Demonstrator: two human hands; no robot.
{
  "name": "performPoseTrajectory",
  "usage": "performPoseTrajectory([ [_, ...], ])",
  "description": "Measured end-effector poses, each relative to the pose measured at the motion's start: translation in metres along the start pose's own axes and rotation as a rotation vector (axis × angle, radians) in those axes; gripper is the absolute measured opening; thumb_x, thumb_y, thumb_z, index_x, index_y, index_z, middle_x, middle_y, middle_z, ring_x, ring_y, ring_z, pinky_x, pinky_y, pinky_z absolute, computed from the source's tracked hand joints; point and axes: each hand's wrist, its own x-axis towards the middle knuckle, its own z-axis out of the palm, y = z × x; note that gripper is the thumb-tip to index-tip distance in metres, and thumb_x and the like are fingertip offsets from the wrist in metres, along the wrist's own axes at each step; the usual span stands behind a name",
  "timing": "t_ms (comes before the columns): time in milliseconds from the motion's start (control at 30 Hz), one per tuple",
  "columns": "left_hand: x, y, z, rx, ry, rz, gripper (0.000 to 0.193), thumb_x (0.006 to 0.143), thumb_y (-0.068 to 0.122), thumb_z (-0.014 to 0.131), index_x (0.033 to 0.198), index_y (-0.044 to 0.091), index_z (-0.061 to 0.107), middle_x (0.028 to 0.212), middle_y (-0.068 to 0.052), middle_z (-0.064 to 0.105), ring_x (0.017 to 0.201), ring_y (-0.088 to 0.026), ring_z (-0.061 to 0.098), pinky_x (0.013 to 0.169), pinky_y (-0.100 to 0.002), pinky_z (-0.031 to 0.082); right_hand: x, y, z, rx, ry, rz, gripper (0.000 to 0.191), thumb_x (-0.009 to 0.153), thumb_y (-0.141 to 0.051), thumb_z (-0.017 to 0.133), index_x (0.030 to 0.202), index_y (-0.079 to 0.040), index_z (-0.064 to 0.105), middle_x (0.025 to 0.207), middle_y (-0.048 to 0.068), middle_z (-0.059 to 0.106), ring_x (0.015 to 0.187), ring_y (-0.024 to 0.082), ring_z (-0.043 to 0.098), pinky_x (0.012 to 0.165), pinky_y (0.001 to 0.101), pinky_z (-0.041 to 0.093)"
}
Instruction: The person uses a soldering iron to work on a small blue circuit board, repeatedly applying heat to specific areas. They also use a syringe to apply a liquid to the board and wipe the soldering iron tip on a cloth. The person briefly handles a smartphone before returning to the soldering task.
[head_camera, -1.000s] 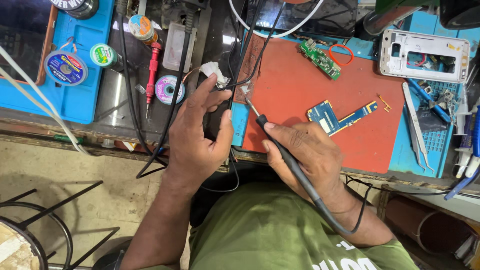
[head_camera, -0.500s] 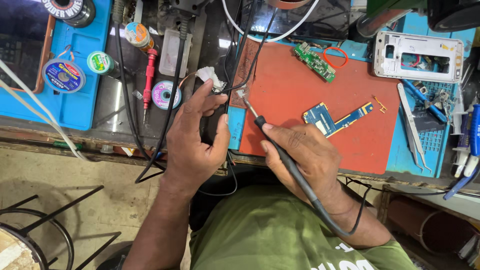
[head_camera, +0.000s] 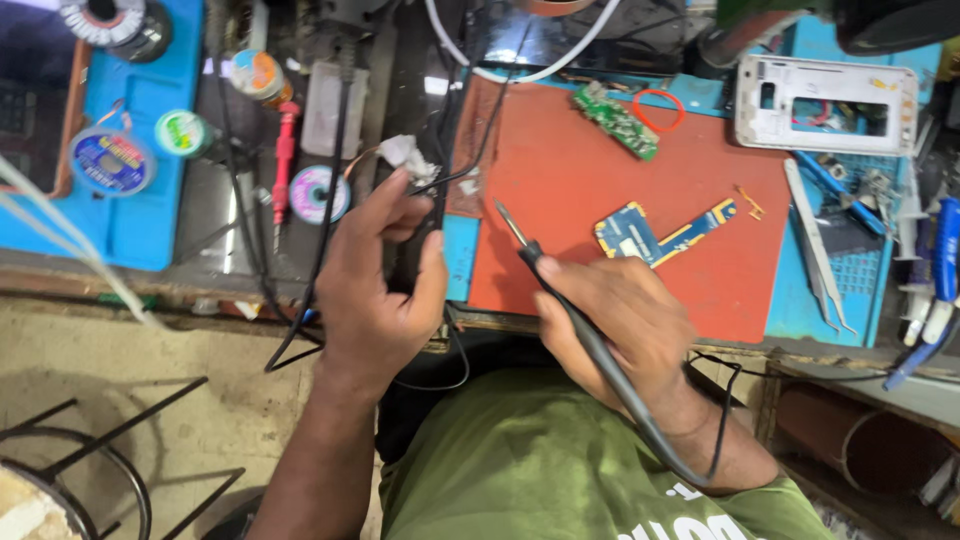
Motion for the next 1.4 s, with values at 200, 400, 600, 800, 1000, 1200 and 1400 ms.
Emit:
performPoseTrajectory([
  [200,-0.002,0.028,0.008,0.067,-0.089,0.091,0.051,0.092,0.0,0.077,0.138,0.005,0.056,0.106,-0.008,0.069,0.092,-0.026,0.066,0.083,-0.035,0.055,-0.048,0.036,-0.04,0.189,0.191,0.05,0.024,0.097,-0.014,0.071,0.114,0.003,0.068,0.09,0.015,0.072,0.077,0.024,0.072,0.07,0.0319,0.06],
  [400,0.009,0.067,0.052,0.031,-0.342,0.167,0.085,0.084,0.028,0.088,0.149,0.0,0.041,0.129,-0.02,0.06,0.116,-0.038,0.059,0.099,-0.047,0.049,-0.084,0.056,-0.073,0.487,0.327,0.292,0.031,0.105,-0.024,0.069,0.119,0.005,0.07,0.085,0.018,0.071,0.072,0.02,0.071,0.068,0.0278,0.059],
  [600,0.036,0.077,0.078,0.124,-0.438,0.141,0.097,0.077,0.031,0.089,0.151,0.001,0.035,0.122,-0.017,0.062,0.111,-0.037,0.058,0.099,-0.049,0.045,-0.079,0.073,-0.094,0.438,0.202,0.269,0.026,0.1,-0.018,0.072,0.112,0.005,0.071,0.084,0.019,0.073,0.07,0.021,0.074,0.063,0.0261,0.058],
  [800,0.054,0.056,0.06,-0.106,-0.593,0.269,0.093,0.085,0.013,0.081,0.161,0.007,0.027,0.131,-0.008,0.065,0.12,-0.03,0.06,0.105,-0.044,0.049,-0.063,0.076,-0.097,0.302,0.059,0.181,0.023,0.087,-0.008,0.076,0.106,0.005,0.072,0.09,0.018,0.073,0.069,0.018,0.071,0.061,0.0245,0.054],
  [1000,0.054,0.048,0.059,-0.086,-0.679,0.253,0.101,0.082,0.011,0.08,0.163,0.01,0.021,0.134,-0.002,0.066,0.115,-0.027,0.06,0.1,-0.045,0.049,-0.057,0.076,-0.084,0.245,0.015,0.074,0.022,0.081,-0.002,0.077,0.102,0.004,0.073,0.09,0.018,0.072,0.075,0.024,0.072,0.062,0.0275,0.057],
  [1200,0.055,0.049,0.062,-0.074,-0.677,0.258,0.102,0.08,0.011,0.079,0.163,0.009,0.02,0.135,-0.001,0.066,0.118,-0.027,0.059,0.103,-0.048,0.047,-0.052,0.082,-0.08,0.216,-0.013,0.027,0.026,0.078,-0.002,0.08,0.101,0.006,0.073,0.085,0.018,0.072,0.069,0.023,0.072,0.061,0.0292,0.055],
  [1400,0.054,0.047,0.063,-0.081,-0.675,0.256,0.101,0.08,0.01,0.079,0.163,0.008,0.021,0.135,-0.002,0.066,0.119,-0.027,0.06,0.105,-0.047,0.048,-0.051,0.082,-0.079,0.211,-0.029,0.016,0.028,0.078,-0.004,0.081,0.103,0.005,0.073,0.084,0.016,0.072,0.07,0.023,0.072,0.064,0.0306,0.056],
])
